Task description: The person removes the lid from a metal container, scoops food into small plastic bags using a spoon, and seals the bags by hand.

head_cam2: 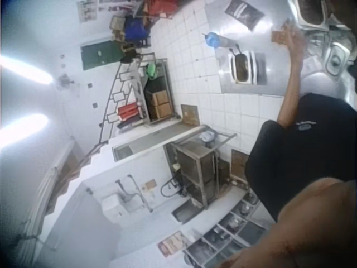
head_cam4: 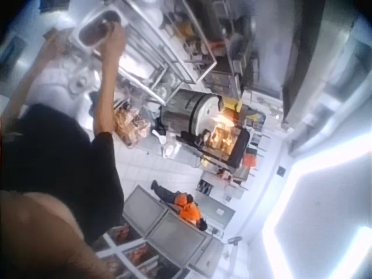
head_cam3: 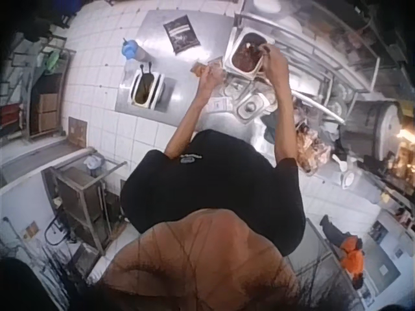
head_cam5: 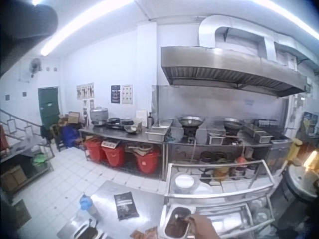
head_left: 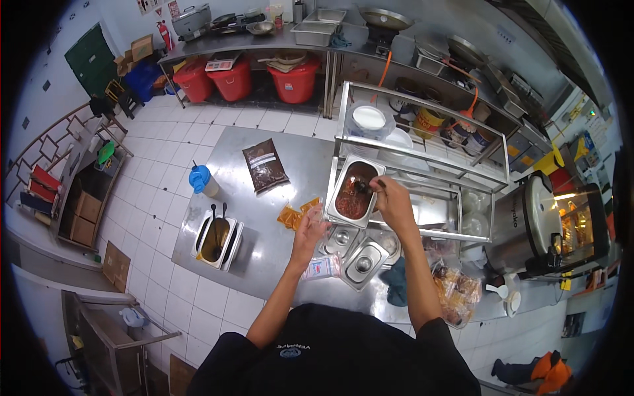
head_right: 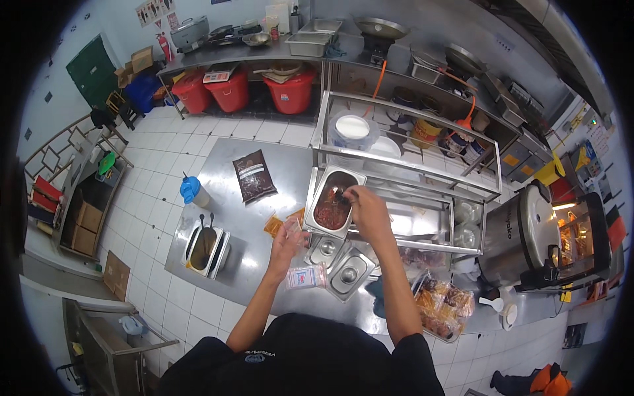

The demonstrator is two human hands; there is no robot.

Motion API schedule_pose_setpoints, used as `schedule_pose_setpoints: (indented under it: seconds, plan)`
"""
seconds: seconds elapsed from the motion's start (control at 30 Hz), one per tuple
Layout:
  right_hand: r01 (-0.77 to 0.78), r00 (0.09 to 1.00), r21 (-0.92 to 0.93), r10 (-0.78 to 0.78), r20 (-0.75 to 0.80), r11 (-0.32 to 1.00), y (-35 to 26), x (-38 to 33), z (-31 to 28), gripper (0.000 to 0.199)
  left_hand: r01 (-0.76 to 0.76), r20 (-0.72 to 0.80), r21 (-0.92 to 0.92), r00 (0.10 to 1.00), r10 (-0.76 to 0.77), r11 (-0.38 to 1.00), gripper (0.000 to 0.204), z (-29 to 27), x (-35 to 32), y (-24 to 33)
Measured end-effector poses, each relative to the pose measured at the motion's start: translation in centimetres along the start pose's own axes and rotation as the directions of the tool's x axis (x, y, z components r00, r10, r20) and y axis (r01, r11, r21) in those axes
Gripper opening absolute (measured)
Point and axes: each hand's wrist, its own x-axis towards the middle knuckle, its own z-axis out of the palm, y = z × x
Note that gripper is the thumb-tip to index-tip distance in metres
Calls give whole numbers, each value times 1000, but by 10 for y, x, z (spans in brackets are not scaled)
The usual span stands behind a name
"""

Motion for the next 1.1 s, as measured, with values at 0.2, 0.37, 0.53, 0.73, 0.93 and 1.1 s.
schedule_pose_setpoints:
  seconds: [0.2,0.37,0.53,0.73,0.93,1.1]
  plan:
    - [41,989,65,-50,140,997,-2,-13,21,16,-49,109,143,993,34,989,53,10,3,10]
    - [-95,995,278,85,49,956,-3,-22,11,23,-110,79,263,993,92,959,52,14,-7,8]
    - [-180,978,315,204,-44,932,31,-31,28,29,-108,86,229,992,90,968,53,17,-5,2]
    - [-299,839,743,536,-95,599,61,-42,27,38,-50,23,152,999,47,987,55,11,-11,9]
    - [-249,758,865,644,-106,436,67,-60,22,39,-82,17,99,997,81,992,65,8,-14,15]
    - [-222,738,890,665,-113,398,69,-65,26,38,-72,17,77,997,71,994,67,4,-9,19]
